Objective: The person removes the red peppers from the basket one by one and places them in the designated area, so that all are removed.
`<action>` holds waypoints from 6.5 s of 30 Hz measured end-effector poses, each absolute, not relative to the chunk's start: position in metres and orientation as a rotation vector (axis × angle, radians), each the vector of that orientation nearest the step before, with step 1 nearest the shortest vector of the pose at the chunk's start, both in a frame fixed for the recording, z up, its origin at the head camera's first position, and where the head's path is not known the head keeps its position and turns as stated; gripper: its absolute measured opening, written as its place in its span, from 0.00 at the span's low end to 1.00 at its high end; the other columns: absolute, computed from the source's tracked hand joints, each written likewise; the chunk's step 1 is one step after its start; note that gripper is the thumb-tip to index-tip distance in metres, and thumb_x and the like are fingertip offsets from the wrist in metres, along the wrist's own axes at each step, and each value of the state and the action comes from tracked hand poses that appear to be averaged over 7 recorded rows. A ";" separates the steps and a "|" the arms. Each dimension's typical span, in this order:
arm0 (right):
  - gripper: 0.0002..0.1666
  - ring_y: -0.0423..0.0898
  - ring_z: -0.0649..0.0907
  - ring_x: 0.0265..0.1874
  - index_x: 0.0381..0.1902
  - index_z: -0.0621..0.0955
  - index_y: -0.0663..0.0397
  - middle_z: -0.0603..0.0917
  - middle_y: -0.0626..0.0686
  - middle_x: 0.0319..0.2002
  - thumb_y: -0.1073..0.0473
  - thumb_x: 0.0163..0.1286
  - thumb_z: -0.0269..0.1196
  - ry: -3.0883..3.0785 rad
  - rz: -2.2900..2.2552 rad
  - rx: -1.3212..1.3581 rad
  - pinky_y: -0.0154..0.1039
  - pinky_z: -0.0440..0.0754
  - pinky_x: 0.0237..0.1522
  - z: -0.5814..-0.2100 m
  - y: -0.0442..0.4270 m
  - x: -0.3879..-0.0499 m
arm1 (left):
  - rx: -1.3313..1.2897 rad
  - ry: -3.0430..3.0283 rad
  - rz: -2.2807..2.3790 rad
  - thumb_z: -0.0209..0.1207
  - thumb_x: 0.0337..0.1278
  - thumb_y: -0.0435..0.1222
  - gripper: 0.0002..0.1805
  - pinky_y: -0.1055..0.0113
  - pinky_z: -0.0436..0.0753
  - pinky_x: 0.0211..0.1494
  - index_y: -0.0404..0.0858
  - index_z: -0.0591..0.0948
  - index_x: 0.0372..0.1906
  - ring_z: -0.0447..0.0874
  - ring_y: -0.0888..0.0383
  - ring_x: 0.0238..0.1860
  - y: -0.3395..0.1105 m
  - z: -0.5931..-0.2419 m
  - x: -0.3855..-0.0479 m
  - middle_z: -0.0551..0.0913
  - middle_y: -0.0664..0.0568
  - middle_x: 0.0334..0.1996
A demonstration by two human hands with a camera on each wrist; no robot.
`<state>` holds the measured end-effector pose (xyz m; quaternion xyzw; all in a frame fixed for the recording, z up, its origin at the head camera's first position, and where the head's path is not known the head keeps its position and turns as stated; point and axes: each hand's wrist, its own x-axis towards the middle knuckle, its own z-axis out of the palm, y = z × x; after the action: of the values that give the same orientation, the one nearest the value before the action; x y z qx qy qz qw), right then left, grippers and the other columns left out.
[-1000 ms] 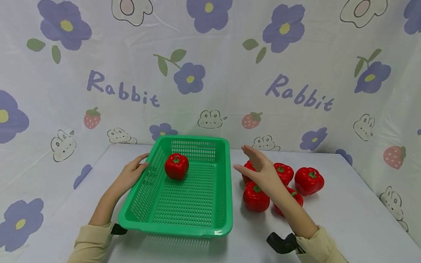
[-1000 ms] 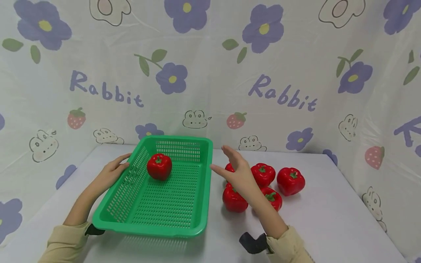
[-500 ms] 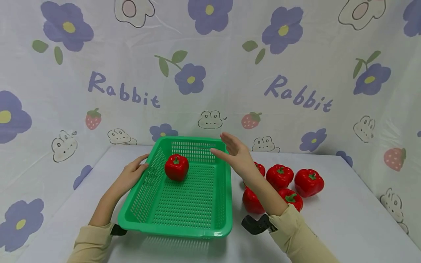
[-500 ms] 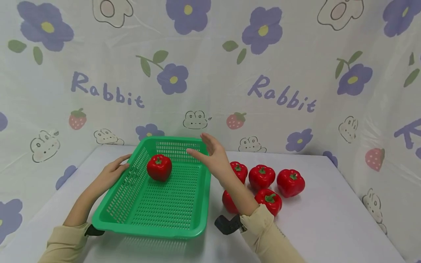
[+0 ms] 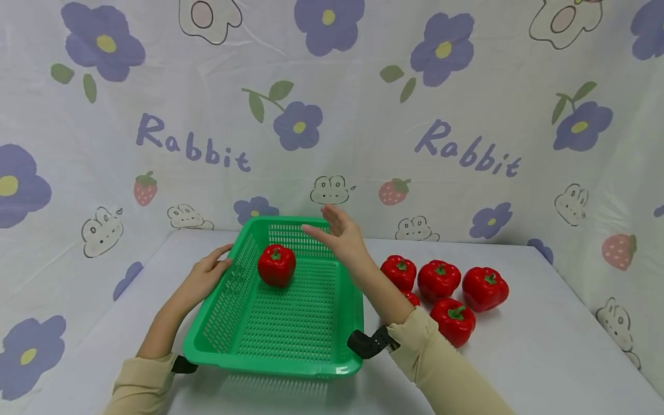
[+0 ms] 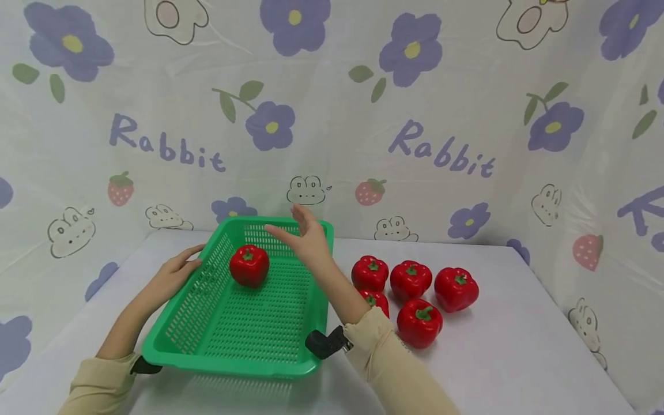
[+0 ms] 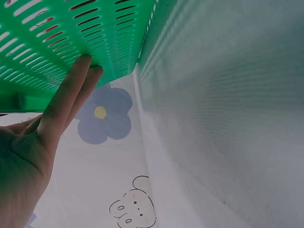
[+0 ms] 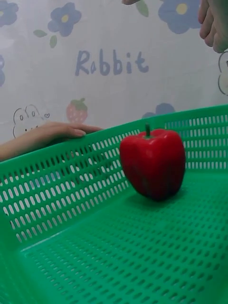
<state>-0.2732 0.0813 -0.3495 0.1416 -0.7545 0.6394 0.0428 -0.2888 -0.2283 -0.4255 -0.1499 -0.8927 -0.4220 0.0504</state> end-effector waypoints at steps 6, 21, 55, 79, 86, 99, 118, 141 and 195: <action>0.50 0.46 0.58 0.77 0.76 0.58 0.48 0.61 0.49 0.76 0.49 0.62 0.69 -2.315 1.972 0.409 0.44 0.58 0.75 -0.354 0.063 -0.281 | -0.445 -2.716 -1.279 0.41 0.78 0.46 0.31 0.62 0.80 0.45 0.36 0.55 0.76 0.86 0.51 0.43 -0.230 -0.427 -0.290 0.80 0.30 0.56; 0.61 0.51 0.56 0.77 0.78 0.52 0.49 0.55 0.51 0.78 0.42 0.56 0.72 -2.529 1.901 0.267 0.54 0.62 0.72 -0.384 0.032 -0.300 | -0.459 -2.715 -1.296 0.41 0.77 0.45 0.30 0.62 0.80 0.46 0.37 0.56 0.76 0.86 0.47 0.46 -0.227 -0.428 -0.290 0.79 0.30 0.57; 0.60 0.59 0.63 0.73 0.78 0.49 0.55 0.60 0.60 0.74 0.53 0.58 0.72 -2.740 1.879 0.226 0.56 0.68 0.68 -0.420 0.011 -0.306 | -0.453 -2.720 -1.263 0.41 0.78 0.44 0.30 0.62 0.80 0.46 0.35 0.56 0.76 0.86 0.49 0.44 -0.228 -0.431 -0.289 0.80 0.30 0.56; 0.41 0.57 0.72 0.67 0.70 0.66 0.59 0.73 0.60 0.67 0.61 0.62 0.69 -2.648 1.900 0.384 0.51 0.74 0.64 -0.415 0.010 -0.306 | -0.446 -2.701 -1.283 0.42 0.77 0.43 0.29 0.63 0.80 0.45 0.36 0.57 0.76 0.86 0.51 0.42 -0.232 -0.429 -0.291 0.80 0.30 0.55; 0.41 0.56 0.74 0.66 0.70 0.67 0.57 0.75 0.59 0.66 0.59 0.62 0.70 -2.573 1.995 0.370 0.50 0.76 0.63 -0.408 0.011 -0.308 | -0.434 -2.704 -1.268 0.41 0.77 0.43 0.29 0.62 0.79 0.47 0.37 0.58 0.75 0.86 0.48 0.46 -0.230 -0.429 -0.290 0.80 0.31 0.56; 0.42 0.54 0.72 0.68 0.71 0.66 0.54 0.73 0.57 0.68 0.59 0.61 0.70 -2.486 2.099 0.419 0.52 0.73 0.65 -0.392 0.019 -0.298 | -0.445 -2.690 -1.288 0.42 0.77 0.43 0.29 0.62 0.80 0.47 0.36 0.58 0.75 0.86 0.49 0.45 -0.228 -0.430 -0.292 0.81 0.31 0.55; 0.40 0.50 0.74 0.68 0.70 0.69 0.48 0.75 0.51 0.67 0.59 0.61 0.70 -2.412 2.089 0.498 0.48 0.75 0.64 -0.361 0.063 -0.261 | -0.447 -2.709 -1.289 0.41 0.78 0.42 0.29 0.61 0.80 0.46 0.36 0.57 0.76 0.86 0.48 0.45 -0.222 -0.429 -0.290 0.80 0.31 0.56; 0.49 0.52 0.66 0.73 0.76 0.59 0.39 0.65 0.49 0.74 0.49 0.62 0.70 -2.490 1.776 0.302 0.48 0.71 0.65 -0.359 0.188 -0.199 | -0.442 -2.715 -1.248 0.40 0.78 0.45 0.30 0.58 0.80 0.48 0.37 0.56 0.76 0.85 0.46 0.47 -0.227 -0.432 -0.290 0.80 0.31 0.57; 0.60 0.62 0.49 0.77 0.79 0.37 0.47 0.42 0.61 0.78 0.38 0.66 0.62 -2.424 1.704 -0.779 0.59 0.61 0.69 -0.474 0.370 -0.149 | -0.449 -2.720 -1.282 0.40 0.78 0.45 0.30 0.63 0.79 0.44 0.37 0.57 0.76 0.85 0.56 0.39 -0.225 -0.430 -0.292 0.81 0.31 0.54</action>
<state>-0.1490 0.3701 -0.4739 -0.2541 -0.7905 0.5558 0.0389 -0.2922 -0.2245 -0.4300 -0.1475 -0.8935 -0.4211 0.0505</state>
